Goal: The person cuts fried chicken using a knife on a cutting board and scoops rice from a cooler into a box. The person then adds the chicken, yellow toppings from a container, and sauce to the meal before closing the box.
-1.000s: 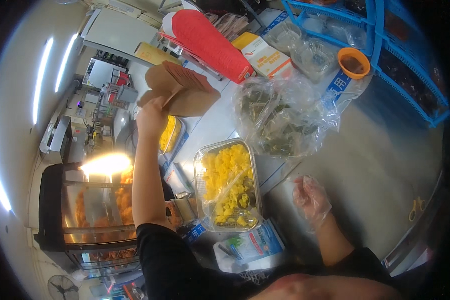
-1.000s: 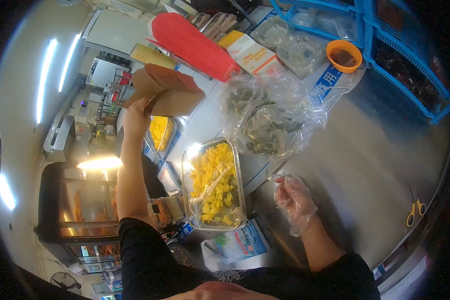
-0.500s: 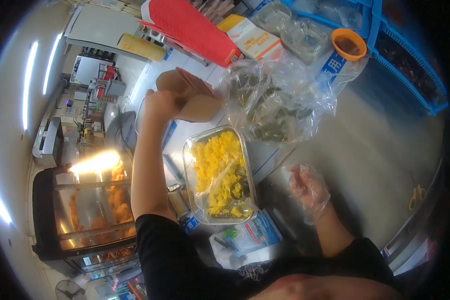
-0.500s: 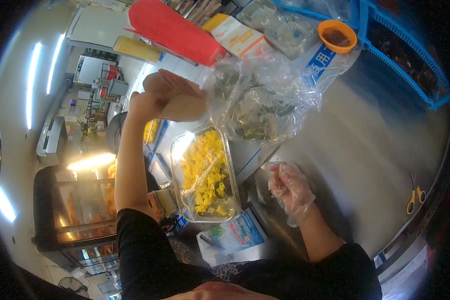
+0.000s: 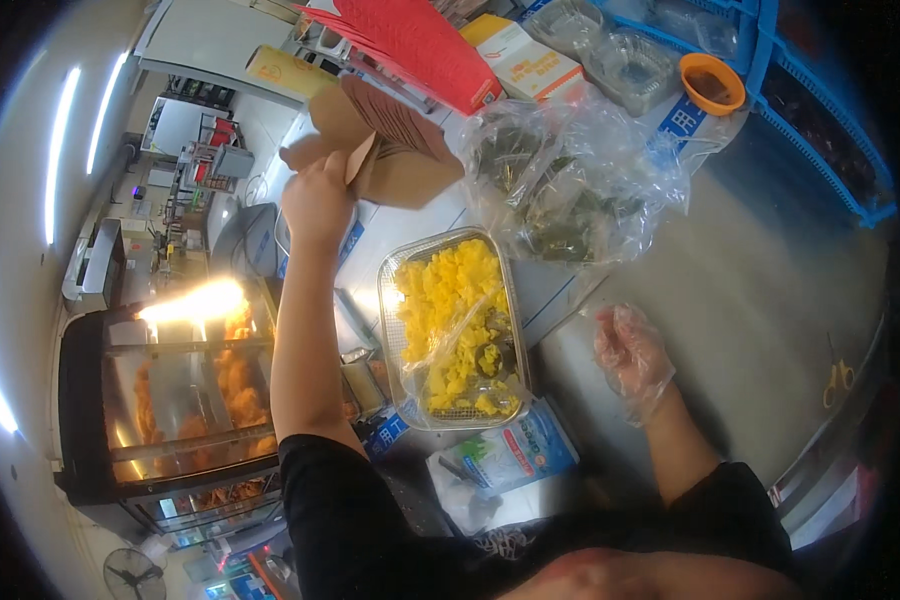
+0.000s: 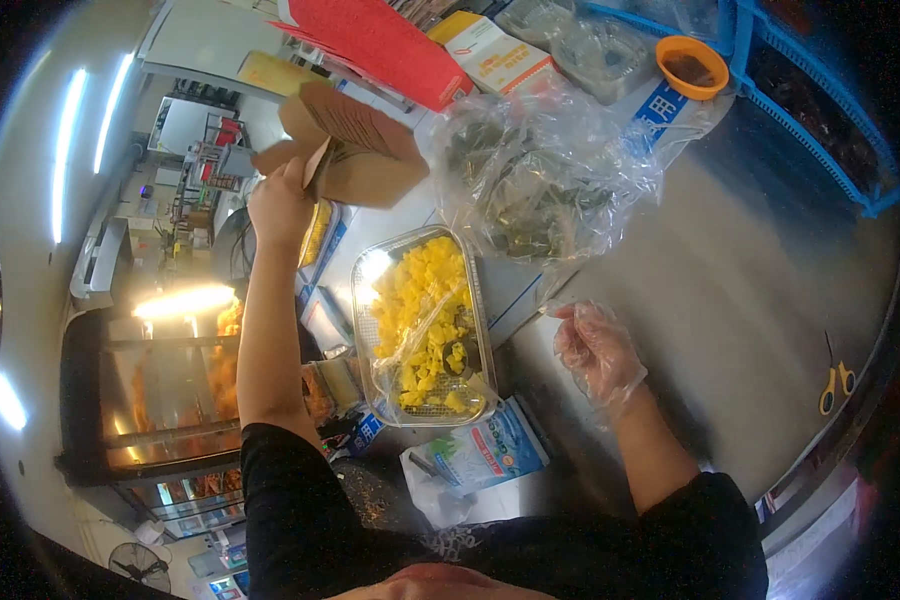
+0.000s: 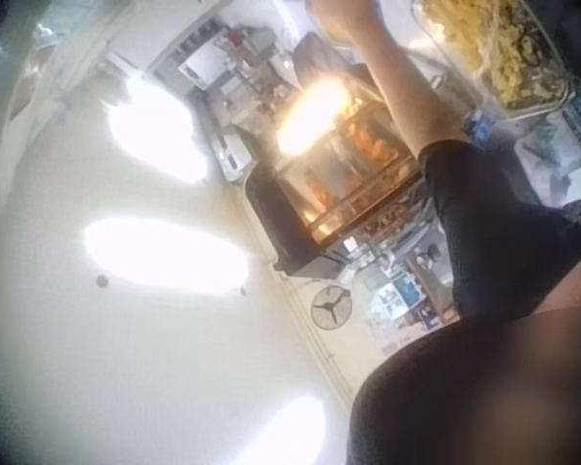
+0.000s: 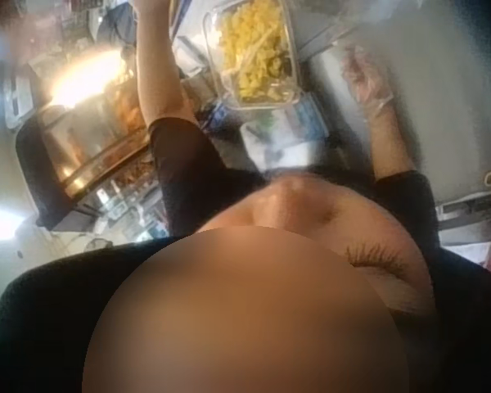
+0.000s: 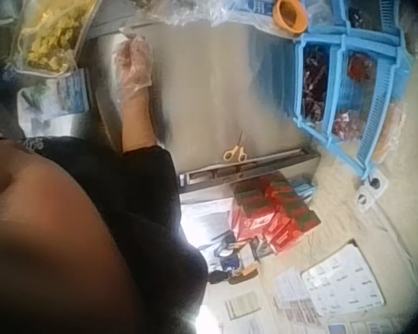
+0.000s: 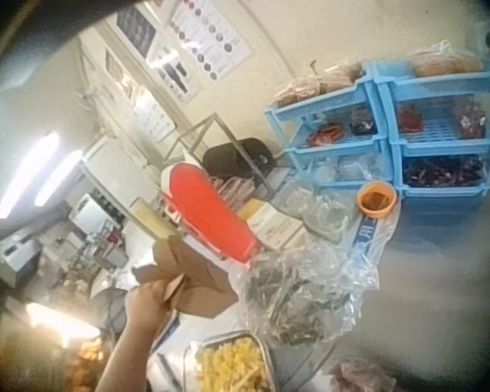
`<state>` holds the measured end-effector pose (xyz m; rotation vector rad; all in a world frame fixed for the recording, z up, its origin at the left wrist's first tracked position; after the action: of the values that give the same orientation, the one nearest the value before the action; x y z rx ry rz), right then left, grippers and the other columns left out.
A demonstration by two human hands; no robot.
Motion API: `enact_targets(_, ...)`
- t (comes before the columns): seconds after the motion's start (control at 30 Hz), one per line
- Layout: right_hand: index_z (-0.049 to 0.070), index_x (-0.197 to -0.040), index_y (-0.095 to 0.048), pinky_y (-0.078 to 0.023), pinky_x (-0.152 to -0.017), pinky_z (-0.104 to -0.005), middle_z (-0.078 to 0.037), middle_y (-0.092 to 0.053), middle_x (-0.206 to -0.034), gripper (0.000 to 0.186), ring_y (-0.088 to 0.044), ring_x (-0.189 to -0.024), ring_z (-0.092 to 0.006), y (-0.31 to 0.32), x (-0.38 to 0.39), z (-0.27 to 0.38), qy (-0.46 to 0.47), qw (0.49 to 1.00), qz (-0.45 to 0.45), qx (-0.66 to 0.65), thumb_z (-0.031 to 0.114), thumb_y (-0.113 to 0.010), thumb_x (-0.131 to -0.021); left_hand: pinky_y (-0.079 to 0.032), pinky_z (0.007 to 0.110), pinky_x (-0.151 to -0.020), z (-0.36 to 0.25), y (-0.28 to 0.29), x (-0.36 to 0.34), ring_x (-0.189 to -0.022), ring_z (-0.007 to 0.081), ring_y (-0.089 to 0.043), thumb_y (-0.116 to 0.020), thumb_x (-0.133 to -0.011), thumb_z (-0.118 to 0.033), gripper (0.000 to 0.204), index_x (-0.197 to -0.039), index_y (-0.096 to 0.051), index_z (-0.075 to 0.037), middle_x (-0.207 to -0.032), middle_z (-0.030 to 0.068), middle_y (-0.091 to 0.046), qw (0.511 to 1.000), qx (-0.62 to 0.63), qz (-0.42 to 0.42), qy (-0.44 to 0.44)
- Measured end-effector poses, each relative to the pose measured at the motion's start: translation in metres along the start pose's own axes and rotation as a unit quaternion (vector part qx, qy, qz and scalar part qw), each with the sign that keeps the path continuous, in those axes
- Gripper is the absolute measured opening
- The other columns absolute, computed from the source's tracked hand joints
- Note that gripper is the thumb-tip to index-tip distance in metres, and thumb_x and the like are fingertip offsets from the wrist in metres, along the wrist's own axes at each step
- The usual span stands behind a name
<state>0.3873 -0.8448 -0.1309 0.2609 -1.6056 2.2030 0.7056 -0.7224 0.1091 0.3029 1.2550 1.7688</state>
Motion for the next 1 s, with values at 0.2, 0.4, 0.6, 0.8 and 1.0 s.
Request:
enact_targets(0.2, 0.001, -0.103, -0.056, -0.04, -0.057, -0.0227, -0.003, -0.056, -0.079, 0.027, -0.052, -0.068, -0.0112, 0.007, -0.002, 0.001, 0.006, 1.0, 0.018, 0.004, 0.023, -0.057, -0.086, -0.046, 0.043, -0.065, 0.003, 0.019, -0.02, -0.073, 0.0299, -0.061, -0.053, -0.073, -0.009, 0.008, -0.08, -0.057, -0.011, -0.07, 0.0097, -0.06, 0.988, -0.107, -0.079, 0.077)
enact_targets(0.4, 0.004, -0.103, -0.057, -0.039, -0.055, -0.0238, -0.003, -0.057, -0.08, 0.027, -0.052, -0.066, -0.0123, 0.005, 0.0, 0.004, 0.004, 0.999, 0.044, 0.025, 0.025, -0.057, -0.086, -0.048, 0.045, -0.068, 0.042, 0.016, -0.035, -0.083, 0.0336, -0.061, -0.054, -0.074, -0.012, 0.015, -0.089, -0.055, -0.008, -0.077, 0.0139, -0.063, 0.998, -0.055, -0.012, 0.026)
enact_targets(0.6, 0.0, -0.109, -0.054, -0.039, -0.054, -0.0207, -0.002, -0.055, -0.078, 0.032, -0.053, -0.068, -0.0098, 0.006, -0.01, -0.002, 0.001, 0.998, 0.057, 0.032, 0.024, -0.053, -0.088, -0.047, 0.047, -0.063, 0.026, 0.108, 0.009, -0.073, 0.0355, -0.062, -0.053, -0.08, -0.014, 0.015, -0.094, -0.054, -0.008, -0.08, 0.0163, -0.064, 0.989, -0.006, -0.088, 0.12)
enact_targets(0.8, 0.004, -0.116, -0.053, -0.039, -0.051, -0.0199, -0.006, -0.062, -0.103, 0.032, -0.054, -0.068, -0.0087, 0.032, -0.026, -0.02, -0.041, 0.989, 0.097, -0.1, 0.025, -0.046, -0.093, -0.046, 0.041, -0.061, -0.019, 0.21, 0.256, -0.073, 0.0299, -0.06, -0.061, -0.068, -0.007, 0.023, -0.089, -0.058, -0.014, -0.08, 0.0061, -0.061, 0.964, 0.16, 0.202, 0.061)
enact_targets(1.0, 0.002, -0.123, -0.048, -0.04, -0.044, -0.017, -0.005, -0.062, -0.097, 0.038, -0.051, -0.063, -0.0058, 0.026, -0.03, -0.009, -0.045, 0.934, 0.354, 0.036, 0.027, -0.042, -0.095, -0.043, 0.037, -0.083, -0.027, 0.299, 0.551, -0.095, 0.0298, -0.056, -0.059, -0.058, 0.002, 0.017, -0.07, -0.063, -0.009, -0.097, 0.0116, -0.062, 0.925, 0.227, 0.193, 0.236)
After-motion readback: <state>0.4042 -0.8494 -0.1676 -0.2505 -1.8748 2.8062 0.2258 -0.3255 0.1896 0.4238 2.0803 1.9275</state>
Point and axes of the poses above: each hand's wrist, its own x-axis away from the middle knuckle, its own y-axis out of the back of the hand, z = x × y, the point moved 5 cm from there along -x, towards the middle knuckle
